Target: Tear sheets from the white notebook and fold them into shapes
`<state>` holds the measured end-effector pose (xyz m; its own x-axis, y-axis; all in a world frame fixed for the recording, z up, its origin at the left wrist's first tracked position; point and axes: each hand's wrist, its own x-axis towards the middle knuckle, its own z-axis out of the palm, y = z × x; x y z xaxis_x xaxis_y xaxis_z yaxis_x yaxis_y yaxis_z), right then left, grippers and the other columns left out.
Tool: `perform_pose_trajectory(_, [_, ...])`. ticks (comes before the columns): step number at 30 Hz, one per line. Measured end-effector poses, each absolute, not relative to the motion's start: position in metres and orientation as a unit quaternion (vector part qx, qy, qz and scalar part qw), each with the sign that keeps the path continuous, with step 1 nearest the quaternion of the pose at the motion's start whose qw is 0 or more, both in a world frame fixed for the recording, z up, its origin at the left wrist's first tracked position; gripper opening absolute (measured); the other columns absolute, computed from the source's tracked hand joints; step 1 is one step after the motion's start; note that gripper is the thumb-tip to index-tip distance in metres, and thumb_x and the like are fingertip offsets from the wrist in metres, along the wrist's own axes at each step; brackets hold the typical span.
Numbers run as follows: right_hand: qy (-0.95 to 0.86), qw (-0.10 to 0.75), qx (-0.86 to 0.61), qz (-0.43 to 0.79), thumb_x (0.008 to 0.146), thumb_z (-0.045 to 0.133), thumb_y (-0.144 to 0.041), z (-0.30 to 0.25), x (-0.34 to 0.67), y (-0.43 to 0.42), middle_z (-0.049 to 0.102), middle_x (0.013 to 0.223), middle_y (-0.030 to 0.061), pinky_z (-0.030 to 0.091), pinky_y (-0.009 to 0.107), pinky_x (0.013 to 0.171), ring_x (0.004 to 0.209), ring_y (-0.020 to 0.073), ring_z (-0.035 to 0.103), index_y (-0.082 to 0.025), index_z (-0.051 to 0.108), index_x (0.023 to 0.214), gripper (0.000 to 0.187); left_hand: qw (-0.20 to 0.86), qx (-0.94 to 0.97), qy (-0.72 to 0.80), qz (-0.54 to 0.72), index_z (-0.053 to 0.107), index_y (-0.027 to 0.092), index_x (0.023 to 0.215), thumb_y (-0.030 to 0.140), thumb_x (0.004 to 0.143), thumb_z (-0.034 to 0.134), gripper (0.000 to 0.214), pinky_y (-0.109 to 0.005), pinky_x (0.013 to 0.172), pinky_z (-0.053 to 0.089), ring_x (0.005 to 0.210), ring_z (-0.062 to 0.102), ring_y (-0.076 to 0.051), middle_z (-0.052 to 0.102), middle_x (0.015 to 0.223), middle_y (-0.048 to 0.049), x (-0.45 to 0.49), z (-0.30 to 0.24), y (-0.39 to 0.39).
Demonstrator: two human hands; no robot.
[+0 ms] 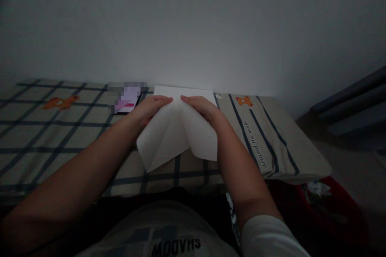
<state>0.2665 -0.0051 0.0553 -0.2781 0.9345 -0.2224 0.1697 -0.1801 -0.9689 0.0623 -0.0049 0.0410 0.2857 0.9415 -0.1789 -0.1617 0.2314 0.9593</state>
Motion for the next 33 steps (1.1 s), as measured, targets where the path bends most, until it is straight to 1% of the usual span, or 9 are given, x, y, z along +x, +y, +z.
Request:
perform_pose_trajectory(6, [-0.543,0.324,-0.522,0.572,0.084,0.069,-0.032,0.063,0.285,-0.005,0.076,0.085,0.0069,0.055,0.033,0.077,0.077,0.0211,0.068,-0.019,0.072,0.079,0.014,0.658,0.449,0.413,0.441,0.073,0.016,0.082,0.029,0.075,0.078,0.016,-0.03,0.068,0.055,0.066,0.066,-0.018,0.074,0.079,-0.0078,0.057,0.047,-0.002])
perform_pose_trajectory(10, [-0.519,0.331,-0.542,0.572,0.083,0.068,-0.042,0.068,0.296,-0.004,0.073,0.073,0.0077,0.056,0.037,0.075,0.074,0.0247,0.067,-0.02,0.072,0.087,0.023,0.693,0.441,0.381,0.425,0.074,0.016,0.088,0.028,0.075,0.076,0.018,-0.033,0.071,0.058,0.071,0.069,-0.02,0.075,0.084,-0.0091,0.05,0.054,0.0])
perform_pose_trajectory(13, [-0.525,0.355,-0.539,0.554,0.084,0.066,-0.05,0.068,0.3,-0.001,0.071,0.07,0.0077,0.057,0.038,0.073,0.074,0.0258,0.067,-0.021,0.071,0.094,0.031,0.688,0.469,0.374,0.41,0.074,0.016,0.1,0.023,0.072,0.075,0.029,-0.031,0.068,0.056,0.068,0.069,-0.019,0.075,0.087,-0.0084,0.045,0.057,0.002])
perform_pose_trajectory(17, [-0.523,0.399,-0.522,0.543,0.084,0.065,-0.055,0.06,0.302,0.008,0.072,0.079,0.0085,0.057,0.036,0.076,0.082,0.025,0.068,-0.021,0.069,0.099,0.038,0.625,0.472,0.412,0.466,0.071,0.015,0.106,0.021,0.069,0.076,0.038,-0.029,0.066,0.053,0.065,0.066,-0.016,0.074,0.087,-0.0057,0.047,0.057,0.003])
perform_pose_trajectory(21, [-0.498,0.473,-0.476,0.549,0.083,0.066,-0.047,0.057,0.304,0.015,0.074,0.1,0.0069,0.056,0.033,0.083,0.095,0.0215,0.068,-0.022,0.064,0.116,0.041,0.601,0.441,0.395,0.536,0.069,0.015,0.103,0.025,0.069,0.079,0.037,-0.027,0.068,0.053,0.068,0.065,-0.014,0.074,0.089,-0.0047,0.055,0.055,0.0])
perform_pose_trajectory(23, [-0.49,0.491,-0.455,0.559,0.083,0.065,-0.042,0.058,0.304,0.015,0.074,0.102,0.0063,0.056,0.034,0.084,0.098,0.0213,0.069,-0.022,0.063,0.119,0.041,0.605,0.437,0.38,0.547,0.069,0.014,0.098,0.028,0.071,0.079,0.033,-0.025,0.067,0.052,0.067,0.064,-0.013,0.073,0.086,-0.0036,0.057,0.052,0.0])
perform_pose_trajectory(29, [-0.452,0.476,-0.493,0.571,0.083,0.063,-0.031,0.06,0.3,0.014,0.072,0.085,0.0094,0.057,0.035,0.081,0.091,0.0239,0.069,-0.019,0.064,0.089,0.013,0.617,0.439,0.411,0.507,0.066,0.016,0.093,0.033,0.077,0.075,0.025,-0.024,0.059,0.048,0.061,0.061,-0.013,0.072,0.08,-0.0029,0.055,0.042,0.007])
perform_pose_trajectory(31, [-0.44,0.476,-0.511,0.564,0.084,0.064,-0.032,0.061,0.299,0.014,0.072,0.084,0.0093,0.057,0.036,0.082,0.088,0.0237,0.069,-0.02,0.063,0.086,0.012,0.63,0.427,0.426,0.489,0.066,0.015,0.089,0.035,0.078,0.075,0.024,-0.025,0.058,0.047,0.06,0.061,-0.014,0.071,0.078,-0.0038,0.054,0.042,0.008])
perform_pose_trajectory(33, [-0.44,0.463,-0.53,0.557,0.087,0.064,-0.04,0.062,0.3,0.013,0.073,0.085,0.0093,0.057,0.038,0.081,0.086,0.0248,0.07,-0.021,0.064,0.089,0.019,0.637,0.41,0.427,0.494,0.067,0.016,0.088,0.036,0.081,0.073,0.022,-0.026,0.059,0.048,0.06,0.061,-0.014,0.071,0.078,-0.0044,0.054,0.044,0.008])
